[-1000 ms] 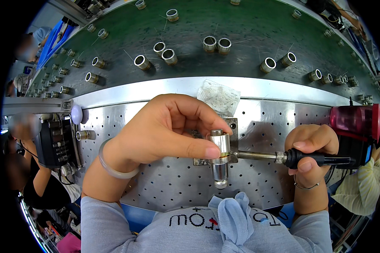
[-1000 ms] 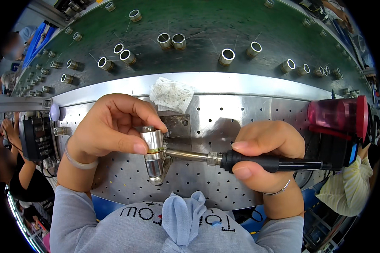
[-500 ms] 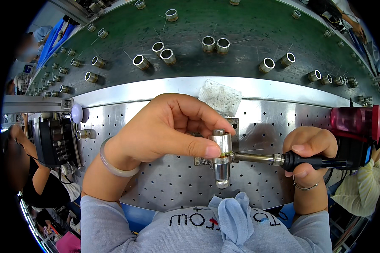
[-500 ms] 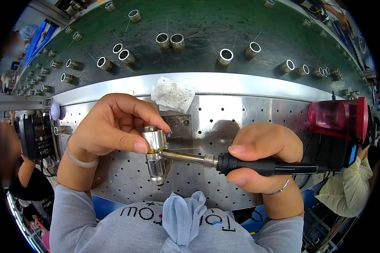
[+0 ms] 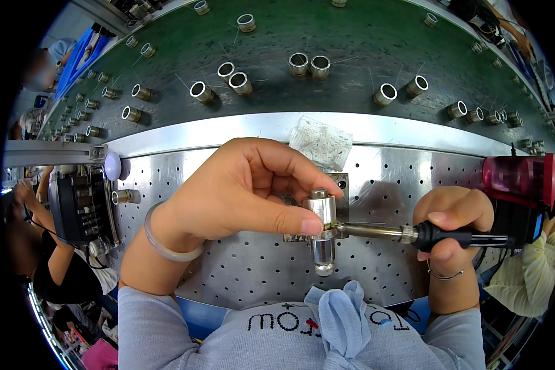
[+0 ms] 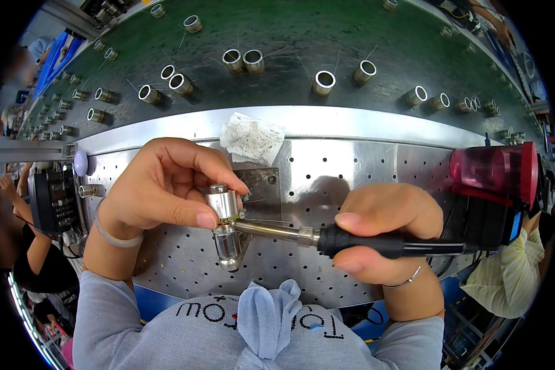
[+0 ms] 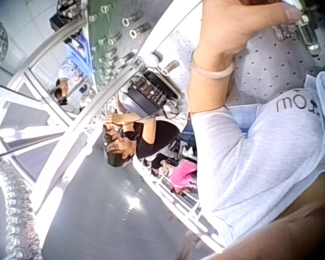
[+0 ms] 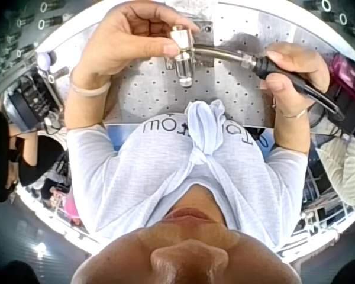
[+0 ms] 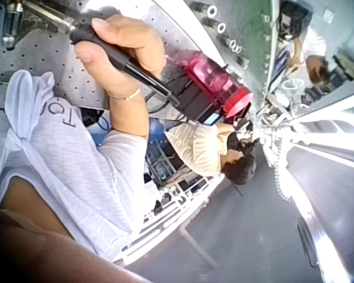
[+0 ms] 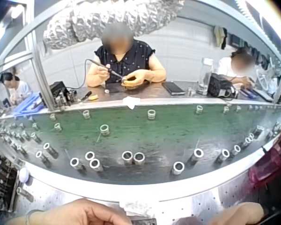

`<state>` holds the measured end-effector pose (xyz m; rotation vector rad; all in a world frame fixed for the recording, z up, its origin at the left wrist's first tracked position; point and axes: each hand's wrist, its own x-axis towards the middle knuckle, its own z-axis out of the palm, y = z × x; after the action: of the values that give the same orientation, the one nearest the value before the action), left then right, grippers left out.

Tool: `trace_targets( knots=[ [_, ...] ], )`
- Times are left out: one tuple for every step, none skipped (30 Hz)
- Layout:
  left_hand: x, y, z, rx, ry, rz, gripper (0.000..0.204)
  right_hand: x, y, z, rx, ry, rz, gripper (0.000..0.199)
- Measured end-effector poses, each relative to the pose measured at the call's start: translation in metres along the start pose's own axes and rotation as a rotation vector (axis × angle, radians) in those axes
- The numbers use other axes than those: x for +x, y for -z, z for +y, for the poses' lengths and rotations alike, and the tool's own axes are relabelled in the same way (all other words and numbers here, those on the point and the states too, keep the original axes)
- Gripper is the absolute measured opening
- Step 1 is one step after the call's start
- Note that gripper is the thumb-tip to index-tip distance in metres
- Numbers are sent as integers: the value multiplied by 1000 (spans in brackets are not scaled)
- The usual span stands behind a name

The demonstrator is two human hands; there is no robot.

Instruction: The person uses a soldering iron to apply heat to small cylindrical metal components held in a fixture. They repeatedly pick up new components from a rotating tray, solder them, and place them back on the tray.

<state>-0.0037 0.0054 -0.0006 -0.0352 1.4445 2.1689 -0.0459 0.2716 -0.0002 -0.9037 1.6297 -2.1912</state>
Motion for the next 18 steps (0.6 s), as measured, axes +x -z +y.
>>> trace_targets(
  knots=[
    [0, 0, 0, -4, 3, 0, 39, -1, 0, 0, 13, -7, 22, 32],
    [0, 0, 0, -9, 7, 0, 39, -1, 0, 0, 25, -14, 44, 32],
    [0, 1, 0, -13, 10, 2, 39, -1, 0, -1, 26, -23, 41, 31],
    [0, 1, -1, -11, 12, -3, 38, -1, -1, -1, 26, -32, 37, 31],
    [-1, 2, -1, -9, 13, -8, 36, -1, -1, -1, 20, -25, 24, 31],
    [-1, 2, -1, -8, 15, -14, 35, 0, -1, 0, 13, -19, 12, 31],
    [-1, 2, -1, -8, 17, -12, 36, 1, -2, 1, 6, -13, 0, 31],
    [-1, 2, 0, -9, 19, -10, 37, 0, -2, 1, 4, -19, 2, 31],
    [-1, 1, 1, -9, 21, -5, 39, 0, -2, 0, 5, -25, 3, 31],
    [-1, 0, 1, -7, 20, 3, 39, 0, -2, 0, 6, -31, 3, 31],
    [-1, -1, 1, -6, 19, 12, 38, 1, -2, 0, 8, -31, -1, 31],
    [-1, -2, 2, -3, 19, 18, 38, 1, -3, -1, 7, -31, -4, 31],
    [-1, -4, 2, -14, 30, 26, 38, 2, -3, -1, 7, -31, -6, 31],
    [-1, -6, 3, -26, 40, 34, 38, 2, -2, 0, -11, -19, -9, 30],
    [-1, -8, 4, -36, 51, 44, 38, 2, -2, 0, -28, -5, -12, 29],
    [-1, -8, 3, -42, 49, 35, 38, 1, -2, 1, -44, 8, -15, 28],
    [-1, -7, 2, -49, 46, 27, 38, 0, -1, 1, -52, 0, 25, 28],
    [-1, -7, 1, -57, 43, 15, 38, -2, 1, 1, -64, -7, 68, 27]
  ],
)
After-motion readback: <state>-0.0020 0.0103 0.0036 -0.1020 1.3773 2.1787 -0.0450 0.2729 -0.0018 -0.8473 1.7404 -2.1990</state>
